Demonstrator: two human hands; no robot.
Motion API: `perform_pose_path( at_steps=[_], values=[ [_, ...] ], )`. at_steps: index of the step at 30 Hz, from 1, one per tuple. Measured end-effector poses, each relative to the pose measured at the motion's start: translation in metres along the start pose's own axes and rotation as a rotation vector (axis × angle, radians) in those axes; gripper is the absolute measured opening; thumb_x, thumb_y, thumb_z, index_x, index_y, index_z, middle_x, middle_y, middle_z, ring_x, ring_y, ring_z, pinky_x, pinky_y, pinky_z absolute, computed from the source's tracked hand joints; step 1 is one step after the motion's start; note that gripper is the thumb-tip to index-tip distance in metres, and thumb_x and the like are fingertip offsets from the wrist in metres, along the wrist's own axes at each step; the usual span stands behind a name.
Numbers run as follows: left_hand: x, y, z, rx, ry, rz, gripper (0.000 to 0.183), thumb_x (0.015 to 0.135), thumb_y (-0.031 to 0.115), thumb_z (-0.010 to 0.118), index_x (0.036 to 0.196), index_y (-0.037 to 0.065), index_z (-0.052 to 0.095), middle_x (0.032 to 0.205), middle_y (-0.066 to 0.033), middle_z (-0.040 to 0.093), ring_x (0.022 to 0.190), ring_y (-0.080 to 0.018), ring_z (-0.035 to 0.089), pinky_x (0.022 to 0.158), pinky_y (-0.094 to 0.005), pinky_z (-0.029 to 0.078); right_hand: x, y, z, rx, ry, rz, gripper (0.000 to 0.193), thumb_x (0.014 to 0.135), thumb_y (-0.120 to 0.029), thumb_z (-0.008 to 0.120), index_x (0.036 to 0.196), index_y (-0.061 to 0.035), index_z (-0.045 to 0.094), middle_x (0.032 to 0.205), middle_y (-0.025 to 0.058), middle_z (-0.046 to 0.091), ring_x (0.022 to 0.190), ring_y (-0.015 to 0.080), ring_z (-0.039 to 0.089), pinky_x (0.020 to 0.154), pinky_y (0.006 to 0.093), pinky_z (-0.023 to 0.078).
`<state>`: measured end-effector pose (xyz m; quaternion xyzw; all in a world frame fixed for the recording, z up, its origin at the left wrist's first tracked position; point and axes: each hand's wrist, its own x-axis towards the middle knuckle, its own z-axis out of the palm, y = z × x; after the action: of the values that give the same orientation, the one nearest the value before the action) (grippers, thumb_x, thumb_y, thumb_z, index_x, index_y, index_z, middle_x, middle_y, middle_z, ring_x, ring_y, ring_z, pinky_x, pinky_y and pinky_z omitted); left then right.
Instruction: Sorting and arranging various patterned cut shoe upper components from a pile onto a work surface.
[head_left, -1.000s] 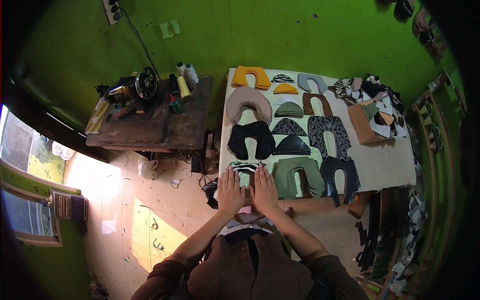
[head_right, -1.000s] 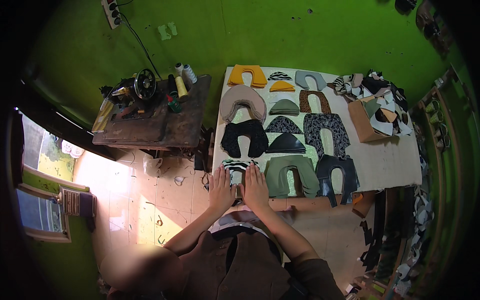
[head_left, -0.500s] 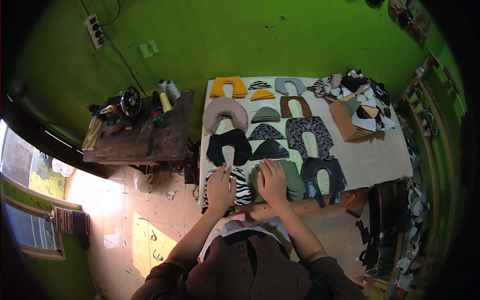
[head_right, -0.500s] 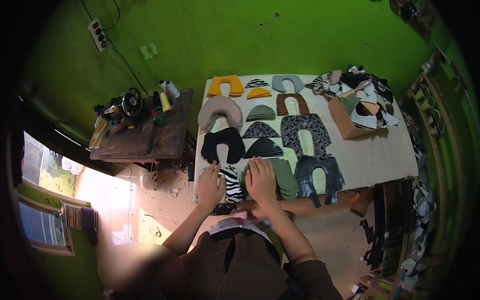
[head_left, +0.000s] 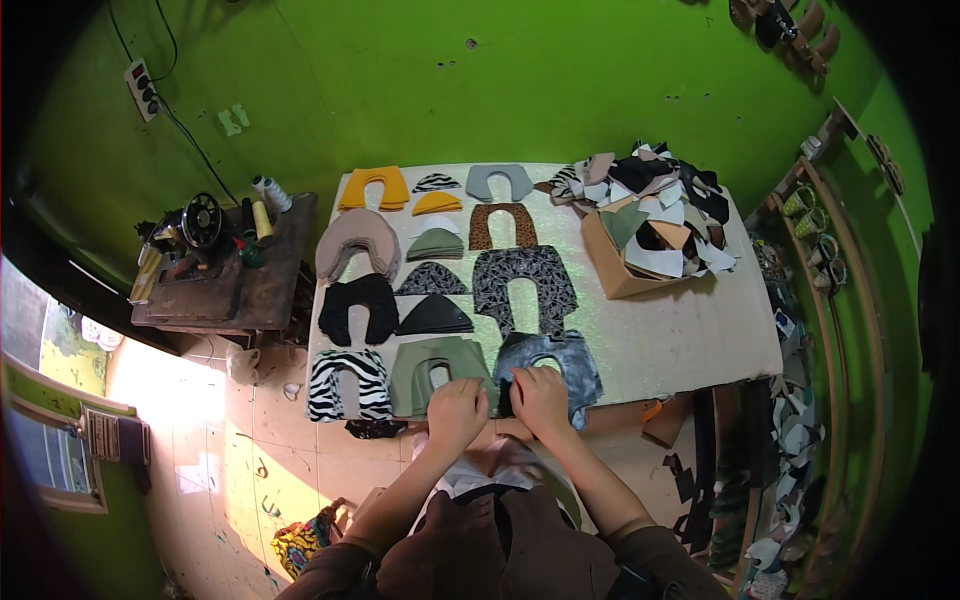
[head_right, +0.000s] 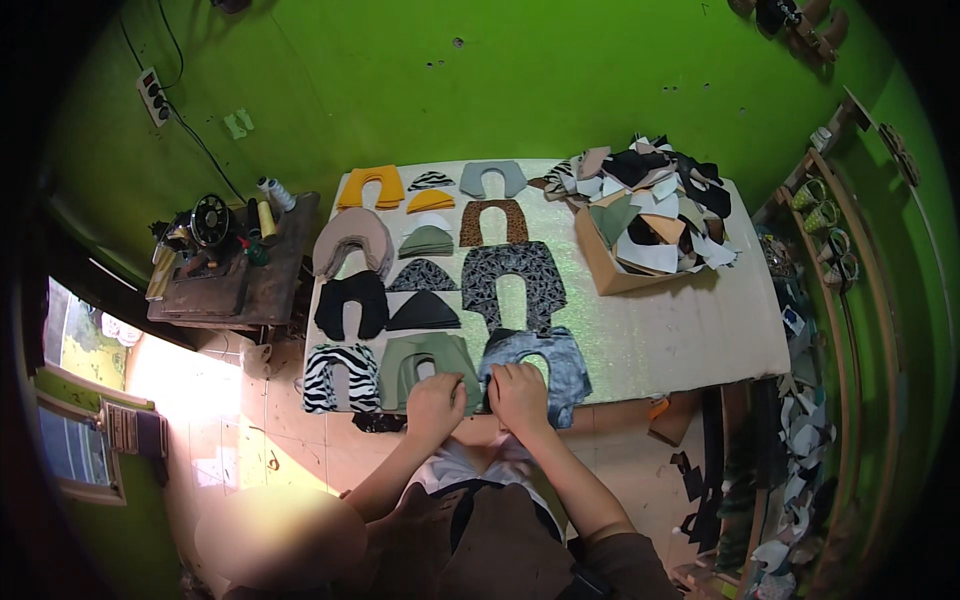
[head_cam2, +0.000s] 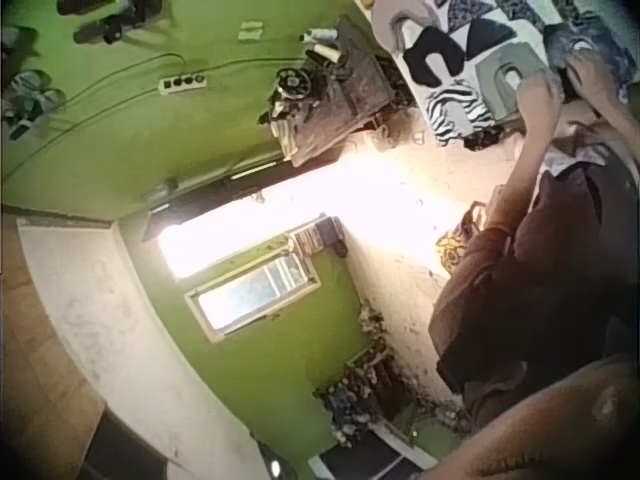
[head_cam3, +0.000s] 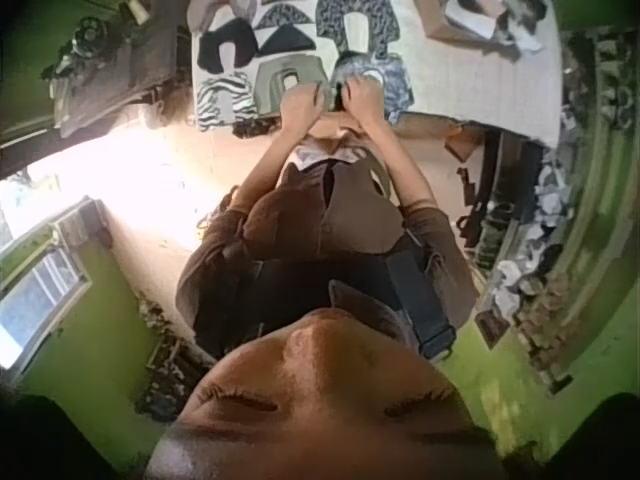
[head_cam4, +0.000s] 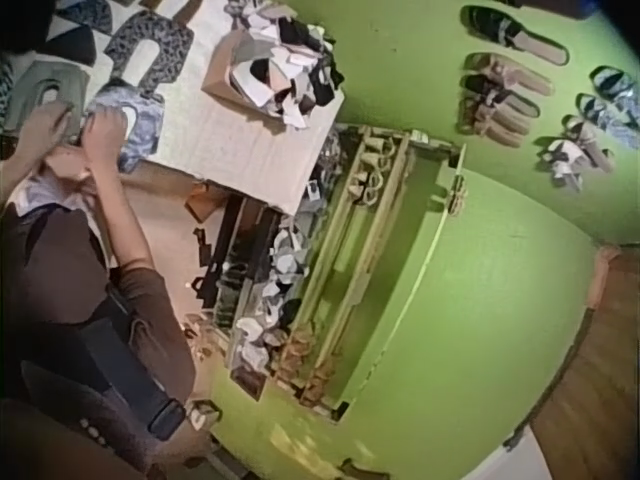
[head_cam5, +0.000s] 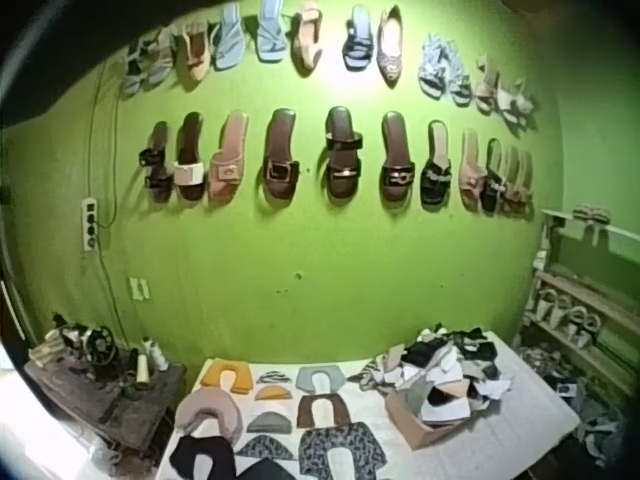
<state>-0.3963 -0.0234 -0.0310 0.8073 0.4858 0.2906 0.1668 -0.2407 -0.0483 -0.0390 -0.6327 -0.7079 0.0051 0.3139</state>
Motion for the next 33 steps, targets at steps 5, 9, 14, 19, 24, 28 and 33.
perform_pose_path(
  at_steps=[5, 9, 14, 19, 24, 28, 33],
  values=[
    [-0.011, 0.020, 0.027, 0.039, -0.038, -0.039, 0.016, 0.074, 0.016, 0.055, 0.085, 0.004, 0.060, 0.077, -0.0104, 0.058, 0.071, -0.0272, 0.056, 0.064, -0.0375, 0.043, -0.016, 0.025, -0.016, 0.028, -0.045, 0.029, 0.013, 0.072, -0.011, 0.055, 0.082, -0.0039, 0.060, 0.072, 0.0100, 0.057, 0.070, 0.0271, 0.054, 0.072, 0.0378, 0.042],
    [-0.003, 0.033, 0.036, 0.012, -0.096, 0.009, 0.016, 0.075, 0.015, 0.055, 0.085, 0.004, 0.059, 0.079, -0.0119, 0.059, 0.073, -0.0288, 0.056, 0.065, -0.0381, 0.044, -0.023, 0.038, -0.019, 0.048, -0.042, 0.078, 0.013, 0.072, -0.011, 0.055, 0.081, -0.0038, 0.060, 0.072, 0.0100, 0.057, 0.071, 0.0268, 0.054, 0.072, 0.0374, 0.042],
    [0.017, 0.043, 0.051, -0.036, -0.150, 0.083, 0.017, 0.075, 0.016, 0.055, 0.086, 0.004, 0.059, 0.081, -0.0098, 0.058, 0.074, -0.0273, 0.057, 0.065, -0.0375, 0.044, -0.027, 0.052, -0.020, 0.116, -0.043, 0.160, 0.013, 0.073, -0.012, 0.055, 0.081, -0.0049, 0.060, 0.073, 0.0106, 0.058, 0.071, 0.0278, 0.055, 0.070, 0.0383, 0.042],
    [0.042, 0.064, 0.063, -0.071, -0.166, 0.056, 0.019, 0.075, 0.016, 0.055, 0.088, 0.004, 0.059, 0.083, -0.0102, 0.059, 0.075, -0.0277, 0.057, 0.067, -0.0376, 0.044, -0.015, 0.082, -0.036, 0.160, -0.049, 0.186, 0.012, 0.075, -0.011, 0.053, 0.082, -0.0048, 0.060, 0.072, 0.0100, 0.058, 0.070, 0.0273, 0.055, 0.066, 0.0364, 0.043],
    [0.062, 0.084, 0.084, -0.045, -0.164, -0.017, 0.018, 0.076, 0.016, 0.054, 0.088, 0.003, 0.059, 0.083, -0.0113, 0.060, 0.075, -0.0290, 0.057, 0.068, -0.0376, 0.044, 0.004, 0.125, -0.051, 0.228, -0.063, 0.148, 0.012, 0.074, -0.011, 0.053, 0.083, -0.0053, 0.060, 0.072, 0.0104, 0.058, 0.070, 0.0282, 0.056, 0.066, 0.0379, 0.043],
    [0.092, 0.111, 0.112, -0.085, -0.101, -0.155, 0.018, 0.077, 0.016, 0.054, 0.088, 0.003, 0.059, 0.082, -0.0136, 0.059, 0.075, -0.0301, 0.057, 0.067, -0.0377, 0.045, 0.032, 0.164, -0.080, 0.276, -0.119, 0.052, 0.013, 0.074, -0.010, 0.054, 0.084, -0.0044, 0.060, 0.073, 0.0113, 0.058, 0.071, 0.0284, 0.056, 0.067, 0.0387, 0.043],
    [0.172, 0.146, 0.132, -0.196, 0.001, -0.233, 0.023, 0.079, 0.018, 0.053, 0.092, 0.000, 0.059, 0.085, -0.0168, 0.058, 0.077, -0.0327, 0.057, 0.070, -0.0380, 0.045, 0.110, 0.224, -0.116, 0.235, -0.042, -0.034, 0.019, 0.076, -0.008, 0.051, 0.093, -0.0027, 0.057, 0.077, 0.0110, 0.055, 0.078, 0.0291, 0.052, 0.076, 0.0409, 0.037]
  ],
)
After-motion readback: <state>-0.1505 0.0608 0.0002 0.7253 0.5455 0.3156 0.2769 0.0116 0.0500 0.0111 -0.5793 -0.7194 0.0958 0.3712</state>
